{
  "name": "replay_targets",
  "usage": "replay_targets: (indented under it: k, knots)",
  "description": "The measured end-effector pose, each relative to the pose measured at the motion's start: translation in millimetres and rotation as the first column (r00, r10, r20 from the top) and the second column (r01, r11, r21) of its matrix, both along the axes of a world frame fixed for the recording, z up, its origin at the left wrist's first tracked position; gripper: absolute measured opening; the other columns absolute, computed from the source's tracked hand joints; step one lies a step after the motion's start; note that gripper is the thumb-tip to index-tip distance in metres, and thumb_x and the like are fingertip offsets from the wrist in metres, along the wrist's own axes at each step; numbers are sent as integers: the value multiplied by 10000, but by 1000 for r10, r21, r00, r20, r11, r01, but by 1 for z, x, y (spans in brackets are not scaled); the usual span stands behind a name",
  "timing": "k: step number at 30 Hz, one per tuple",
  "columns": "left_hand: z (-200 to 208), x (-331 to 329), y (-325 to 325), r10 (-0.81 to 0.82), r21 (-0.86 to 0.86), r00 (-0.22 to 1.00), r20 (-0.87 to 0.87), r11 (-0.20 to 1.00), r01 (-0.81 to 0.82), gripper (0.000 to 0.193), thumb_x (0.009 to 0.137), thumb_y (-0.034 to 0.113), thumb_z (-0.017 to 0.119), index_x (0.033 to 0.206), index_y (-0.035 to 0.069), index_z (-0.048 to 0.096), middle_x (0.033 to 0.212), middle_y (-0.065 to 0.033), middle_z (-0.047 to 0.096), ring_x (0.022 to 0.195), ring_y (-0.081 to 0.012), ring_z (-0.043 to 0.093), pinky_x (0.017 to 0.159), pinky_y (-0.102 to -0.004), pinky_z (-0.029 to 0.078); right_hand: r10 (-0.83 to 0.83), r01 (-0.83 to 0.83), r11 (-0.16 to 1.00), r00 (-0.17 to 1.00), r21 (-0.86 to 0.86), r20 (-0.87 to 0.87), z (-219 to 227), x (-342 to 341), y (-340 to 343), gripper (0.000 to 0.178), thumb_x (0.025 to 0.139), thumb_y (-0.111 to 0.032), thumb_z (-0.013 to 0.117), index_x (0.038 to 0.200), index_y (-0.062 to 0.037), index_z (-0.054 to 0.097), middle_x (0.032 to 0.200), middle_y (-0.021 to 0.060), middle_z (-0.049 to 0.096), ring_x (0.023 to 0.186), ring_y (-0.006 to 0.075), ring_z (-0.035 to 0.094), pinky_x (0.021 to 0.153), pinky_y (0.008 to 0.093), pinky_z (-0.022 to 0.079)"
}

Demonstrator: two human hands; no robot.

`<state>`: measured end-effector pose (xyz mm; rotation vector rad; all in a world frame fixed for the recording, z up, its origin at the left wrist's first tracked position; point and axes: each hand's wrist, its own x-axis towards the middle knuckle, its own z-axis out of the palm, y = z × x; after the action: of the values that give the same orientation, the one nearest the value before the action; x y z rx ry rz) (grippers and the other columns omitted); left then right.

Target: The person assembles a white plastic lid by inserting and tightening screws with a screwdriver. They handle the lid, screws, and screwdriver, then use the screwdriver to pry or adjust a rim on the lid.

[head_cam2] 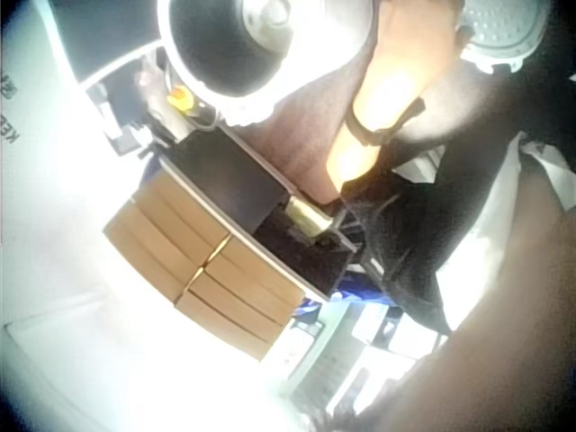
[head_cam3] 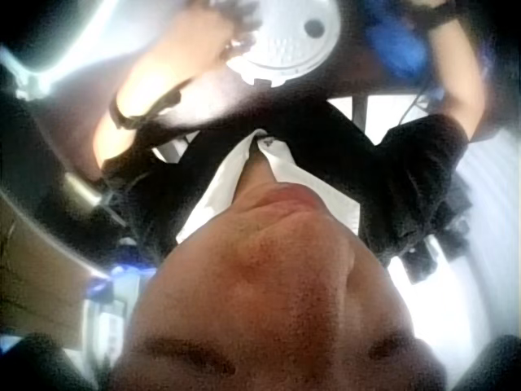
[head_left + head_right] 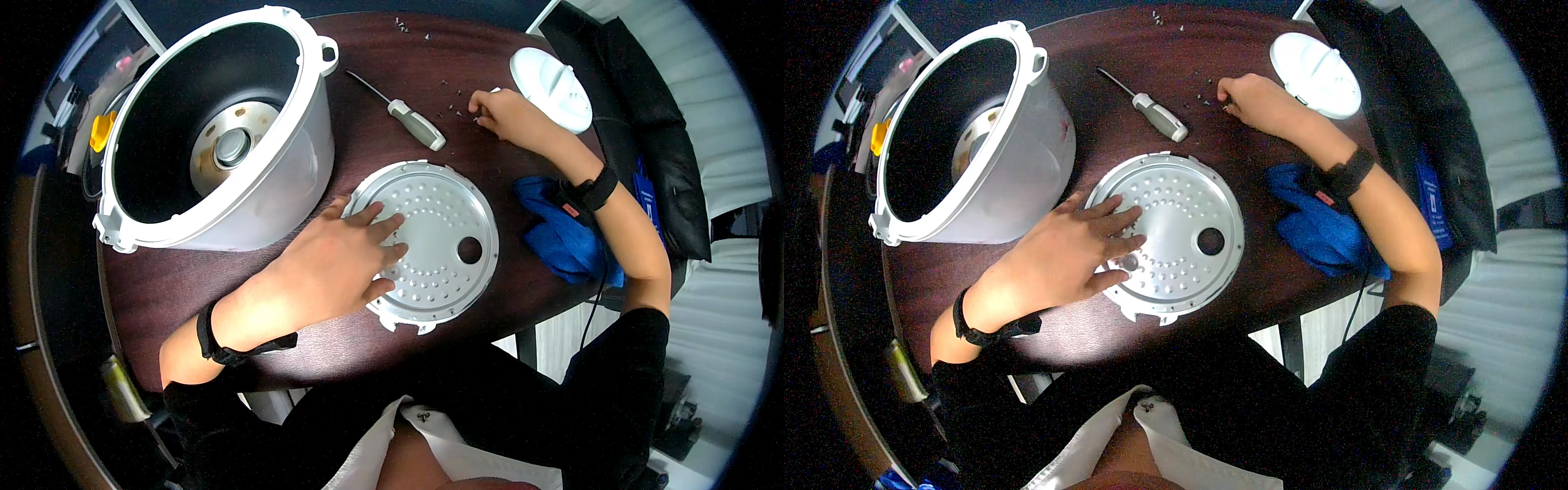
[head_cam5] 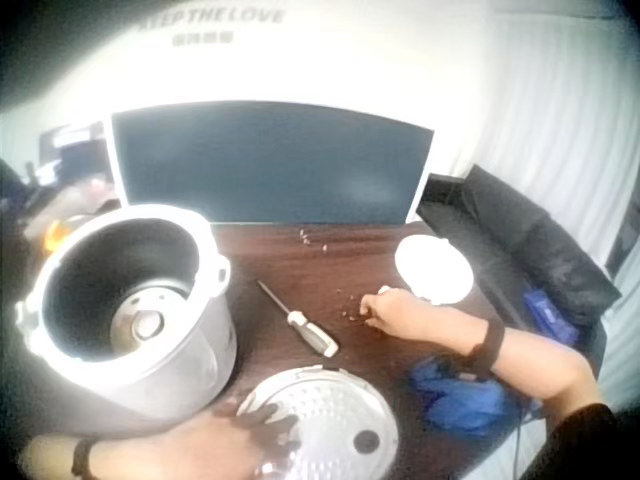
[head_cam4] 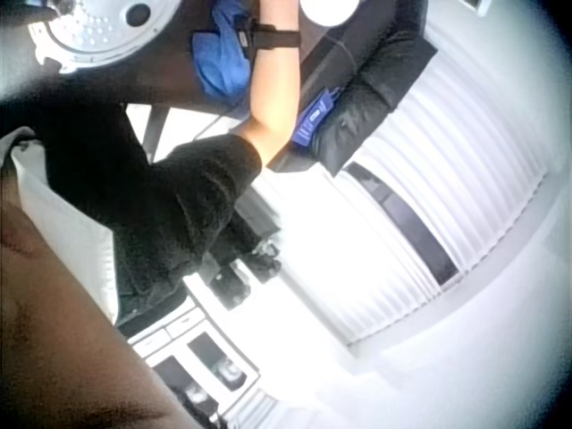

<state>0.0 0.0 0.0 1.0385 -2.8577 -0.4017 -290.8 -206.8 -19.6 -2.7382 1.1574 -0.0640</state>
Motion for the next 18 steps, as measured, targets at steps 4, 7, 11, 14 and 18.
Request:
replay_targets:
  k: [4,7,11,14,18]
  knots:
    - [0,2,1,6,3,1000,-10,1000,-6,418,848,316,648,1224,136,627,1363,-90,544,1269,-289,504,1048,-483,383,-56,61,993,997,104,-44,6,9,3,90,873,-91,605,923,-21,578,773,165,646,720,315,637,661,409,502]
    - [0,3,1,-1,-13,1000,-16,1000,0,405,851,308,644,1216,132,633,1348,-92,557,1257,-289,516,1044,-476,390,-13,14,998,1000,63,-13,-1,6,0,84,847,-95,612,877,-22,582,778,185,646,776,363,647,691,437,513]
    - [-5,4,0,-1,2,1000,-10,1000,1,402,853,300,640,1218,130,632,1354,-93,552,1264,-286,509,1035,-461,396,29,-32,998,998,-47,-64,3,4,4,103,832,-111,624,861,-25,574,738,179,633,738,365,637,663,435,507]
    - [-4,4,1,4,-16,1000,9,1000,-4,393,852,289,640,1210,125,635,1356,-98,550,1268,-284,505,1023,-451,401,-10,8,1000,995,-18,-95,14,5,19,117,852,-103,613,875,-13,541,714,131,623,670,298,615,640,376,479]
    - [-4,3,-1,-2,-14,1000,-9,1000,2,380,849,281,642,1194,121,639,1352,-105,551,1268,-283,502,1009,-446,405,-17,17,994,1000,110,-3,33,-1,52,124,821,-130,645,834,-30,573,697,157,610,672,315,627,629,388,494]
